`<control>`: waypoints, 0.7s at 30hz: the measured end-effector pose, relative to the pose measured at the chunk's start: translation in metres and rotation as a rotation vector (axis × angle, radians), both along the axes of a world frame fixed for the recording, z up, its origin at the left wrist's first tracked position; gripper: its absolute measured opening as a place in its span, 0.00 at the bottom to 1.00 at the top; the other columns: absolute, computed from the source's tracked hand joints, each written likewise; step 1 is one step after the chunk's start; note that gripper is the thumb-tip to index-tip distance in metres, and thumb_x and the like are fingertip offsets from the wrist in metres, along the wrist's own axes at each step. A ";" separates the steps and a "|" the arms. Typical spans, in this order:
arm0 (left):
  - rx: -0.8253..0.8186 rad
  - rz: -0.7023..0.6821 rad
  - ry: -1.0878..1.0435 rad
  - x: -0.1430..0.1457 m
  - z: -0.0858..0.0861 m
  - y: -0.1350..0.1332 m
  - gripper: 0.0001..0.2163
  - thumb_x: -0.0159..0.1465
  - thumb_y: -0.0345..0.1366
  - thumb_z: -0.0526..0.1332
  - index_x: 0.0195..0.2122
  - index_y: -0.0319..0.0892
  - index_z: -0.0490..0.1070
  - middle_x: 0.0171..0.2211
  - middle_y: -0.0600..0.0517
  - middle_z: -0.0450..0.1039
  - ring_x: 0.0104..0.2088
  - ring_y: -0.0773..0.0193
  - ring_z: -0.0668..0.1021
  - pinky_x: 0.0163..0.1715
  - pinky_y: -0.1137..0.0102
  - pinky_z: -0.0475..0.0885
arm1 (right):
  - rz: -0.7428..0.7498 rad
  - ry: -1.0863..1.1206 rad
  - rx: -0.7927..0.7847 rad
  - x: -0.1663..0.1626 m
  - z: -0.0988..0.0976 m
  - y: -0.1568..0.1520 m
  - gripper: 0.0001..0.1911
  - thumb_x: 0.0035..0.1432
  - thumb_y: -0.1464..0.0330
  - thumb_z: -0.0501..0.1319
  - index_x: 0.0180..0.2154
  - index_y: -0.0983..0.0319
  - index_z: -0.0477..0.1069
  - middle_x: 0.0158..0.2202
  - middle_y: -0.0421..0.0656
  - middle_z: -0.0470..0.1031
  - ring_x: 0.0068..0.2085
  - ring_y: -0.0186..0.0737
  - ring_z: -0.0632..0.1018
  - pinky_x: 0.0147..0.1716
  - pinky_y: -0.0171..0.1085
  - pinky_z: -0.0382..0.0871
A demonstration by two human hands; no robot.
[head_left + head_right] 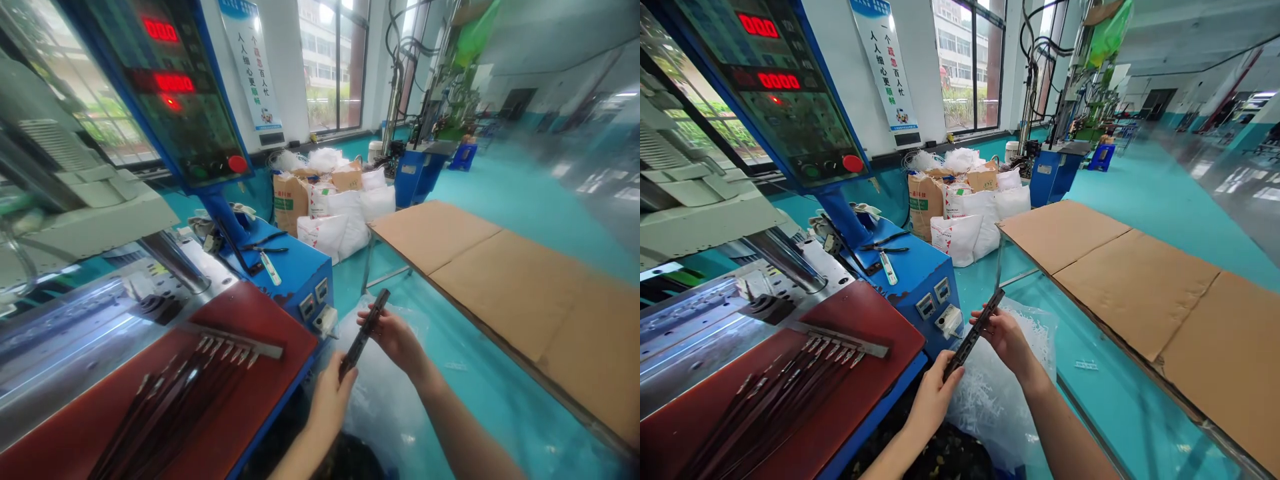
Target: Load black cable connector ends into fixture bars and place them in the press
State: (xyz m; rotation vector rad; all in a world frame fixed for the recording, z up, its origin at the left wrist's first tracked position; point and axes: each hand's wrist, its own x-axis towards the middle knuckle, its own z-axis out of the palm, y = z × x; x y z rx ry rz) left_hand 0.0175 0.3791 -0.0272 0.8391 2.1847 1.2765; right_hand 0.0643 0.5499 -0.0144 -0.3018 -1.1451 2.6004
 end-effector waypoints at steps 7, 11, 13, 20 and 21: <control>-0.106 0.040 0.122 -0.008 0.005 0.001 0.10 0.62 0.39 0.48 0.42 0.44 0.61 0.27 0.53 0.69 0.29 0.61 0.72 0.27 0.72 0.60 | 0.016 -0.094 0.181 -0.008 0.000 -0.033 0.16 0.47 0.70 0.60 0.41 0.64 0.64 0.33 0.45 0.75 0.36 0.43 0.75 0.41 0.45 0.66; -0.201 0.009 0.273 -0.011 0.006 0.002 0.09 0.62 0.36 0.46 0.42 0.44 0.60 0.30 0.51 0.71 0.31 0.59 0.74 0.27 0.72 0.59 | 0.000 -0.099 0.145 -0.013 -0.002 -0.031 0.16 0.45 0.72 0.59 0.39 0.64 0.64 0.31 0.44 0.75 0.35 0.42 0.75 0.39 0.43 0.67; -0.260 -0.019 0.346 -0.012 0.006 0.005 0.10 0.63 0.36 0.46 0.43 0.44 0.60 0.32 0.50 0.72 0.33 0.57 0.75 0.26 0.71 0.58 | -0.023 -0.097 0.122 -0.015 -0.002 -0.030 0.14 0.43 0.73 0.58 0.36 0.64 0.63 0.30 0.43 0.74 0.33 0.40 0.75 0.37 0.41 0.67; -0.270 -0.079 0.389 -0.012 0.013 0.011 0.10 0.63 0.36 0.46 0.44 0.44 0.59 0.34 0.49 0.73 0.35 0.56 0.75 0.28 0.71 0.61 | -0.233 -0.195 0.252 -0.016 -0.014 -0.024 0.13 0.39 0.75 0.54 0.32 0.62 0.63 0.24 0.38 0.72 0.27 0.39 0.74 0.29 0.40 0.70; -0.255 -0.074 0.379 -0.012 0.014 0.011 0.10 0.63 0.36 0.46 0.43 0.44 0.59 0.33 0.50 0.73 0.35 0.57 0.75 0.28 0.71 0.61 | -0.208 -0.188 0.283 -0.014 -0.015 -0.021 0.13 0.39 0.75 0.54 0.33 0.63 0.64 0.25 0.38 0.73 0.28 0.39 0.74 0.31 0.41 0.70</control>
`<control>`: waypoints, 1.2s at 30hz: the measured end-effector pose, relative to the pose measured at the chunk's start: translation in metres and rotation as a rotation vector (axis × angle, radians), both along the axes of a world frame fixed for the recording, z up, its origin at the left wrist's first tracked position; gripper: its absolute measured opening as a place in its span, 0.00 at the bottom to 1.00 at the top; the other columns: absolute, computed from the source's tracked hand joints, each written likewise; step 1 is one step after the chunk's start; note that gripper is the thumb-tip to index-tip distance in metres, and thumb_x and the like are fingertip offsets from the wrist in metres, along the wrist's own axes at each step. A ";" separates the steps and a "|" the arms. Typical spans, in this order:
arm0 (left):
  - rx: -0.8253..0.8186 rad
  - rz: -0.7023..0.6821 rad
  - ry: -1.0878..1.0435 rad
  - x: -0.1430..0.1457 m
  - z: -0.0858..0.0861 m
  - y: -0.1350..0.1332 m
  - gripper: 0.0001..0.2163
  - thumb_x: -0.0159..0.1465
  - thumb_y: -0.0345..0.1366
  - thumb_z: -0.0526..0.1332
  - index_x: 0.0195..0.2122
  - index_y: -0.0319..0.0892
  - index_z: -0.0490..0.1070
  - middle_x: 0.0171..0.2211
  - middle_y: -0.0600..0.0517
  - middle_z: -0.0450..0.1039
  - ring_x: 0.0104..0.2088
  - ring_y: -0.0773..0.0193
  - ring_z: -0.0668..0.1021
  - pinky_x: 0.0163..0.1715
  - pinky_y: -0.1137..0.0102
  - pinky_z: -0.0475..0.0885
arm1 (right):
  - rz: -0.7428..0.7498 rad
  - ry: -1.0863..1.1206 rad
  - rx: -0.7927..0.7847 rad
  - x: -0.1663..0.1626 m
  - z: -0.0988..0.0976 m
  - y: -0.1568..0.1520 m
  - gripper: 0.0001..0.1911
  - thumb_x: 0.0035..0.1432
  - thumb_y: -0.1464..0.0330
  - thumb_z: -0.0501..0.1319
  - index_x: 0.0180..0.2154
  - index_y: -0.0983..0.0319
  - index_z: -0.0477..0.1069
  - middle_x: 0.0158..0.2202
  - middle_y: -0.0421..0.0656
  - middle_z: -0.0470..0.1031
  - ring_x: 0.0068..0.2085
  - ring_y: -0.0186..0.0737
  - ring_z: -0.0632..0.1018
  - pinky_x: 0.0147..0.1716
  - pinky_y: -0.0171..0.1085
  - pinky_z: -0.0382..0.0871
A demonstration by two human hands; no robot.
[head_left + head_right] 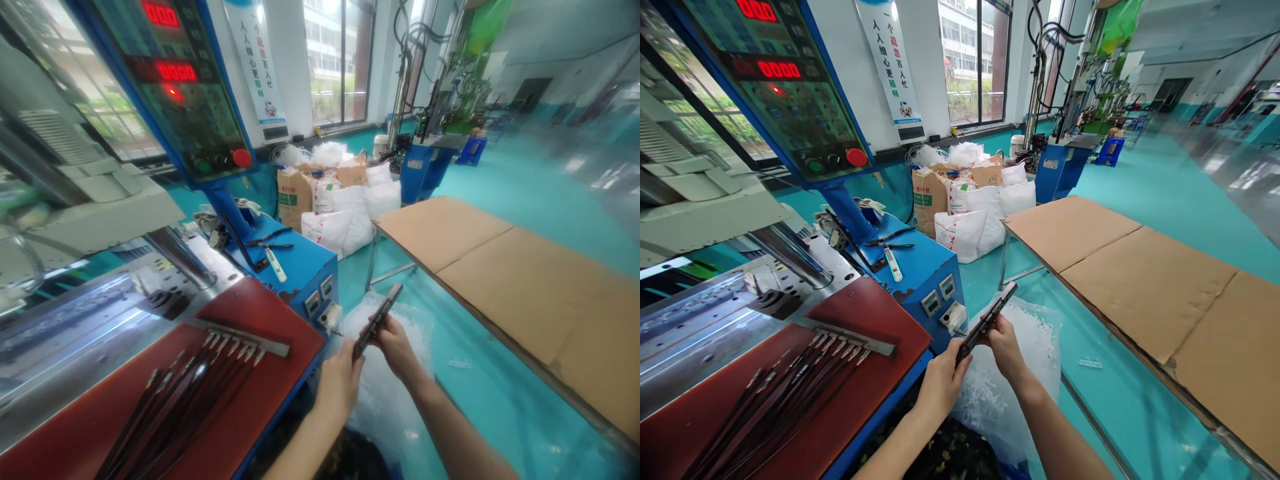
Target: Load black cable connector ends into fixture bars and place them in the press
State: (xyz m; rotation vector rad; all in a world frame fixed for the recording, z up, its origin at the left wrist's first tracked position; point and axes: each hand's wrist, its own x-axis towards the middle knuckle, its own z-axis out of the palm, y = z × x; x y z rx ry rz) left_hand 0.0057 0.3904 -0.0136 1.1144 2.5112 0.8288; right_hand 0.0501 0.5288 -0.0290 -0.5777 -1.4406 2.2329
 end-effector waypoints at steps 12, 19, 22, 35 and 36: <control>0.021 0.032 0.015 0.003 -0.001 0.000 0.09 0.63 0.35 0.46 0.43 0.44 0.60 0.32 0.50 0.72 0.34 0.56 0.76 0.27 0.71 0.61 | 0.196 0.173 -0.226 0.011 0.003 0.000 0.15 0.49 0.68 0.63 0.41 0.61 0.68 0.34 0.42 0.71 0.38 0.39 0.72 0.41 0.39 0.64; -0.030 0.023 0.143 0.005 0.009 -0.001 0.10 0.64 0.35 0.46 0.44 0.44 0.60 0.33 0.51 0.72 0.31 0.59 0.76 0.24 0.72 0.59 | 0.195 0.307 -0.246 0.006 0.011 -0.007 0.15 0.47 0.72 0.60 0.40 0.58 0.68 0.34 0.41 0.69 0.38 0.37 0.70 0.40 0.36 0.63; -0.079 0.030 0.225 0.007 0.003 0.001 0.10 0.63 0.34 0.47 0.45 0.44 0.61 0.34 0.51 0.72 0.31 0.59 0.76 0.23 0.71 0.59 | 0.143 0.307 -0.266 0.005 0.014 -0.010 0.14 0.44 0.75 0.57 0.37 0.59 0.68 0.33 0.40 0.69 0.37 0.36 0.69 0.38 0.35 0.63; 0.114 -0.006 0.025 0.007 0.006 0.006 0.08 0.63 0.35 0.46 0.40 0.42 0.61 0.31 0.50 0.72 0.32 0.59 0.75 0.25 0.72 0.61 | -0.046 -0.054 0.436 0.016 0.007 -0.003 0.09 0.47 0.68 0.58 0.34 0.62 0.66 0.31 0.43 0.72 0.34 0.43 0.73 0.36 0.43 0.68; 0.133 0.010 0.002 0.008 0.005 0.007 0.08 0.63 0.35 0.46 0.39 0.42 0.61 0.30 0.50 0.72 0.31 0.59 0.75 0.25 0.72 0.61 | -0.071 -0.084 0.517 0.019 0.007 -0.002 0.09 0.49 0.66 0.58 0.35 0.62 0.66 0.32 0.44 0.72 0.35 0.44 0.73 0.37 0.43 0.68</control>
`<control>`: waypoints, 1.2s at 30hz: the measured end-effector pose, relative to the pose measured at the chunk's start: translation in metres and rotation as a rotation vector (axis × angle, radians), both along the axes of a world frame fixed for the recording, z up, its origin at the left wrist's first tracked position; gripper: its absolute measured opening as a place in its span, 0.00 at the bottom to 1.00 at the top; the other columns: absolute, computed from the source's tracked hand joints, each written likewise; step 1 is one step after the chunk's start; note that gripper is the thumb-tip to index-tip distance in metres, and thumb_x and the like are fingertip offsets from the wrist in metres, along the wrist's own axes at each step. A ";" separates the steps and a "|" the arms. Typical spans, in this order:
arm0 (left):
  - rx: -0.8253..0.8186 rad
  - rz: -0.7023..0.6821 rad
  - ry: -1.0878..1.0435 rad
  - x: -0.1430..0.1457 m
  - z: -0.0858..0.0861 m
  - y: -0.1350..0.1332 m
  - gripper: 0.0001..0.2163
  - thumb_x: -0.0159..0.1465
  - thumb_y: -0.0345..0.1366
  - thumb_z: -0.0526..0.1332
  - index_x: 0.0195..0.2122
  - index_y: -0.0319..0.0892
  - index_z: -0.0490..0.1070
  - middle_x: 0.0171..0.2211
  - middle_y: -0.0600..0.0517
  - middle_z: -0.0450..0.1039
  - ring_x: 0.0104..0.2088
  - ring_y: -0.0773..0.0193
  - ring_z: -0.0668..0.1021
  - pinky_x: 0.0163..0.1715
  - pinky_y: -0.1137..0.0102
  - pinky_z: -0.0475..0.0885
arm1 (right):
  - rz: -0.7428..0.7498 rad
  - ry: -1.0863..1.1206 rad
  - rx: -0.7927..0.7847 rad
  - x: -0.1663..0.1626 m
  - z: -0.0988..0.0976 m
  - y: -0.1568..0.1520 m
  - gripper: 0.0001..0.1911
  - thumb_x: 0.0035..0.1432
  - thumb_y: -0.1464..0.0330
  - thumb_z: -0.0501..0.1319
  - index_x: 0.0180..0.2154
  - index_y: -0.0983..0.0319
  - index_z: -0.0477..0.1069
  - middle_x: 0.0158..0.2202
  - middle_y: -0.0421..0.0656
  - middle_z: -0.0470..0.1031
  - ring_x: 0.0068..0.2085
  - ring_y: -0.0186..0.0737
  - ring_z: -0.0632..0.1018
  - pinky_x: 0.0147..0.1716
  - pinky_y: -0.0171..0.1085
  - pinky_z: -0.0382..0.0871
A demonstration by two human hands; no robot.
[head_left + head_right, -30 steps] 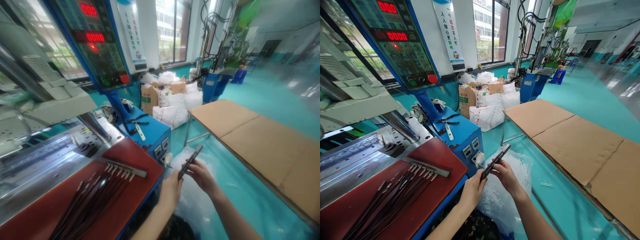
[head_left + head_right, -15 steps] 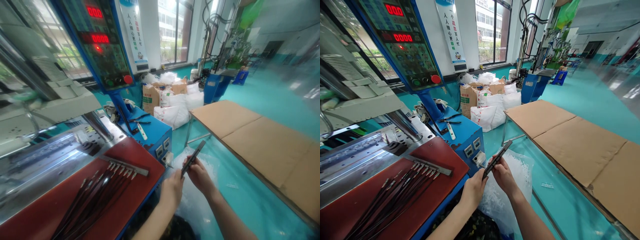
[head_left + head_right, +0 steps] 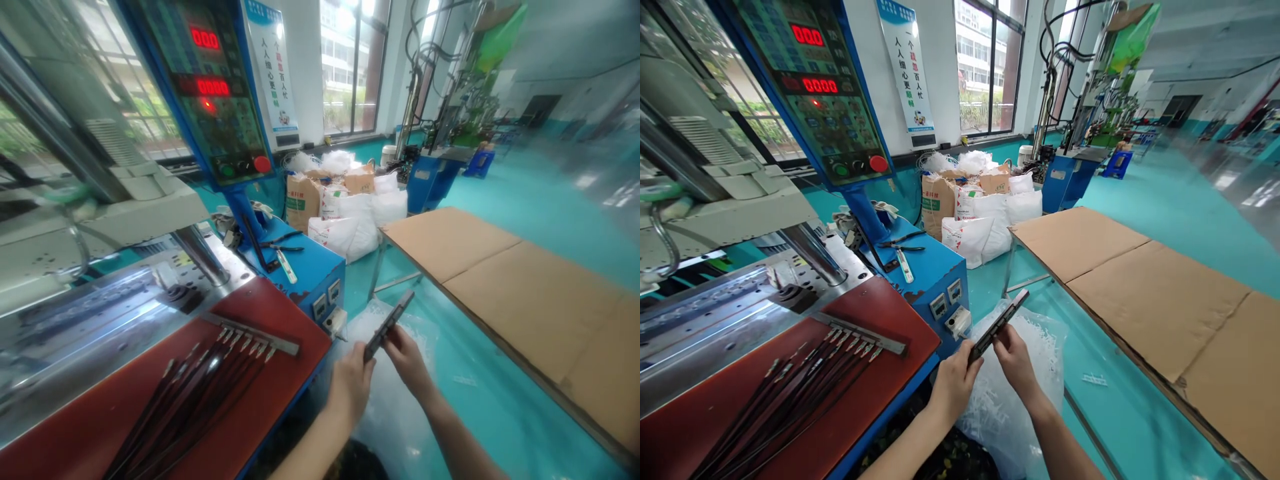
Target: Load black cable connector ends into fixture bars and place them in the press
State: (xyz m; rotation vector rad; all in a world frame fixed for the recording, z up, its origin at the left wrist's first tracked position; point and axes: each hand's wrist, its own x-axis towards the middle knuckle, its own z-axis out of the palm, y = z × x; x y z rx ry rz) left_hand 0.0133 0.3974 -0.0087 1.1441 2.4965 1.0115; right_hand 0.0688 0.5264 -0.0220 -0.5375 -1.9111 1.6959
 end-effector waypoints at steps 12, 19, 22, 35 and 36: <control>-0.060 0.038 0.000 0.004 -0.002 -0.002 0.09 0.63 0.33 0.46 0.42 0.41 0.61 0.32 0.49 0.72 0.33 0.59 0.75 0.28 0.71 0.62 | -0.061 -0.107 0.332 0.001 0.002 0.000 0.05 0.51 0.68 0.55 0.26 0.62 0.66 0.23 0.40 0.68 0.24 0.37 0.69 0.25 0.35 0.63; -0.125 0.060 -0.009 0.002 -0.004 0.004 0.08 0.63 0.31 0.46 0.41 0.40 0.61 0.33 0.48 0.73 0.35 0.58 0.76 0.30 0.71 0.63 | -0.131 -0.166 0.352 -0.009 0.001 -0.003 0.06 0.43 0.71 0.54 0.18 0.61 0.59 0.16 0.36 0.62 0.19 0.32 0.64 0.20 0.33 0.57; -0.183 0.080 0.016 -0.004 -0.003 0.007 0.08 0.63 0.31 0.47 0.40 0.39 0.62 0.34 0.47 0.73 0.35 0.58 0.76 0.30 0.71 0.63 | -0.037 -0.169 0.193 -0.009 0.002 -0.017 0.06 0.42 0.70 0.54 0.17 0.60 0.58 0.14 0.36 0.62 0.18 0.34 0.65 0.18 0.33 0.58; 0.176 0.142 -0.379 -0.008 -0.007 -0.010 0.04 0.58 0.34 0.53 0.33 0.40 0.63 0.24 0.55 0.66 0.25 0.68 0.68 0.26 0.74 0.58 | -0.066 -0.190 0.963 0.008 -0.044 0.046 0.19 0.48 0.78 0.43 0.39 0.60 0.64 0.45 0.49 0.69 0.48 0.44 0.70 0.45 0.45 0.64; 0.165 0.145 -0.382 -0.006 -0.003 -0.014 0.04 0.57 0.34 0.53 0.32 0.41 0.63 0.22 0.56 0.65 0.24 0.68 0.68 0.25 0.74 0.57 | -0.073 -0.175 1.023 0.009 -0.040 0.049 0.20 0.45 0.80 0.43 0.37 0.60 0.65 0.46 0.50 0.69 0.49 0.44 0.69 0.46 0.46 0.63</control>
